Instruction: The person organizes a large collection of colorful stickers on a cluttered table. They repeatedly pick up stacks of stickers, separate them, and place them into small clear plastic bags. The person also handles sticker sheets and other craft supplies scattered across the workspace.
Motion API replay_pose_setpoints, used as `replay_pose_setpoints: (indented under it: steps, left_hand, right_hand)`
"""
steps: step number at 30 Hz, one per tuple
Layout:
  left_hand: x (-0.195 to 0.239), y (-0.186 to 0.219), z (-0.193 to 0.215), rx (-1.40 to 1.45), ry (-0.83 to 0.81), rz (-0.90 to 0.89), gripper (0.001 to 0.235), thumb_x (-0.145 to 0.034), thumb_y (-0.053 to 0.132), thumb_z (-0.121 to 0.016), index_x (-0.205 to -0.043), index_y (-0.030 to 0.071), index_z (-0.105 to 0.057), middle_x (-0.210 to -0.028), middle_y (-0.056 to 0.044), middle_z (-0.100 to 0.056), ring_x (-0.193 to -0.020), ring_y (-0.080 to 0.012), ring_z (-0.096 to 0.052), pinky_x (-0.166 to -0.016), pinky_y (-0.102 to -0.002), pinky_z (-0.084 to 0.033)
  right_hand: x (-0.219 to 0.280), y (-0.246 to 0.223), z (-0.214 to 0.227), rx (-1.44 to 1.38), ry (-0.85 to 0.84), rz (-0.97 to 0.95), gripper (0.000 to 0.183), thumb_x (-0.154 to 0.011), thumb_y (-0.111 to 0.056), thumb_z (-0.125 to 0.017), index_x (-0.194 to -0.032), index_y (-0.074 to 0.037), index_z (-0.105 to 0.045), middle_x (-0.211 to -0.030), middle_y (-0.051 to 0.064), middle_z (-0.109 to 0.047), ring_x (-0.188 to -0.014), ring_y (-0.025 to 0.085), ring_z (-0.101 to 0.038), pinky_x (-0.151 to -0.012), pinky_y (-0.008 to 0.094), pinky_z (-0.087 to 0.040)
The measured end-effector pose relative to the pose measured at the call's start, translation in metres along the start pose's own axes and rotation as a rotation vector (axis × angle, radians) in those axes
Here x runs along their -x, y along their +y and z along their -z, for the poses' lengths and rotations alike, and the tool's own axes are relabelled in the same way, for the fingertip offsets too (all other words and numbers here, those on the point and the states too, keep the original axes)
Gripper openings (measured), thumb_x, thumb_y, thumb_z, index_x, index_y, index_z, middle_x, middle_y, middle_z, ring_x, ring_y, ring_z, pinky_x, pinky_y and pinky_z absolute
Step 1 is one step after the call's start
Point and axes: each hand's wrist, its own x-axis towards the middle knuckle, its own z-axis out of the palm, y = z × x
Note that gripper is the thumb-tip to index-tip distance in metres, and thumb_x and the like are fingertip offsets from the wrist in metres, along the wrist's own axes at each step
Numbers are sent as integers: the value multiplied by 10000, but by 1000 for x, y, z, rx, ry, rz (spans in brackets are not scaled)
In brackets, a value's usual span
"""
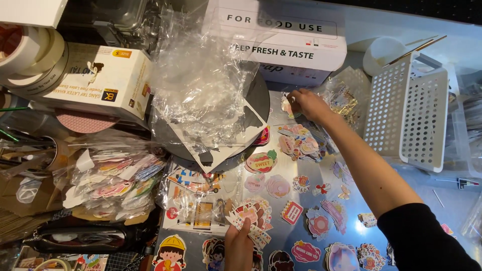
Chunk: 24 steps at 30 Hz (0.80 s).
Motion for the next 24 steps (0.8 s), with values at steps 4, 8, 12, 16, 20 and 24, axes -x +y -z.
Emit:
replay_pose_setpoints:
  steps: [4, 8, 12, 16, 20, 24]
  left_hand:
    - [-6, 0, -2, -42, 30, 9, 460, -987, 67, -488, -1405, -104, -568, -1298, -318, -705, -1134, -411, -683, -947, -504, -540]
    - [5, 12, -13, -131, 71, 41, 455, -982, 70, -526, -1414, -64, -576, -1320, -261, -711, -1114, -400, -685, -915, -486, -519]
    - [16, 19, -26, -71, 10, 36, 479, -996, 73, -476, -1462, -28, -524, -1376, -256, -675, -1209, -373, -654, -971, -468, -521]
    - [25, 12, -33, 5, -55, 13, 448, -958, 8, -505, -1375, -153, -532, -1356, -332, -655, -1234, -401, -635, -1069, -457, -502]
    - [13, -3, -19, -22, -149, -45, 479, -954, 11, -491, -1411, -131, -490, -1394, -341, -625, -1260, -435, -623, -1120, -474, -479]
    - [9, -10, -10, -19, -148, -64, 517, -944, 29, -507, -1438, -121, -478, -1395, -341, -619, -1260, -445, -617, -1097, -479, -489]
  right_hand:
    - [-2, 14, -7, -186, 61, -46, 178, -955, -112, -697, -1110, -56, -630, -1086, 174, -612, -892, 360, -623, -747, 472, -518]
    - [44, -36, 62, -501, 101, -212, 185, -988, -190, -684, -1048, -16, -691, -981, 147, -760, -800, 212, -747, -756, 315, -640]
    - [104, -53, 69, -605, 190, -324, 112, -932, -191, -765, -1011, -113, -747, -875, 31, -752, -751, 115, -666, -697, 269, -519]
    - [139, -61, 37, -518, 129, -374, 108, -899, -168, -797, -938, -80, -748, -828, 40, -786, -730, 128, -723, -688, 293, -567]
    - [143, -49, 14, -430, 282, -348, 62, -900, -117, -777, -869, -64, -771, -763, 75, -757, -663, 166, -671, -636, 351, -521]
    - [147, -45, 6, -312, 369, -354, 190, -895, -186, -796, -1025, -51, -763, -1091, 185, -629, -788, 296, -677, -740, 438, -525]
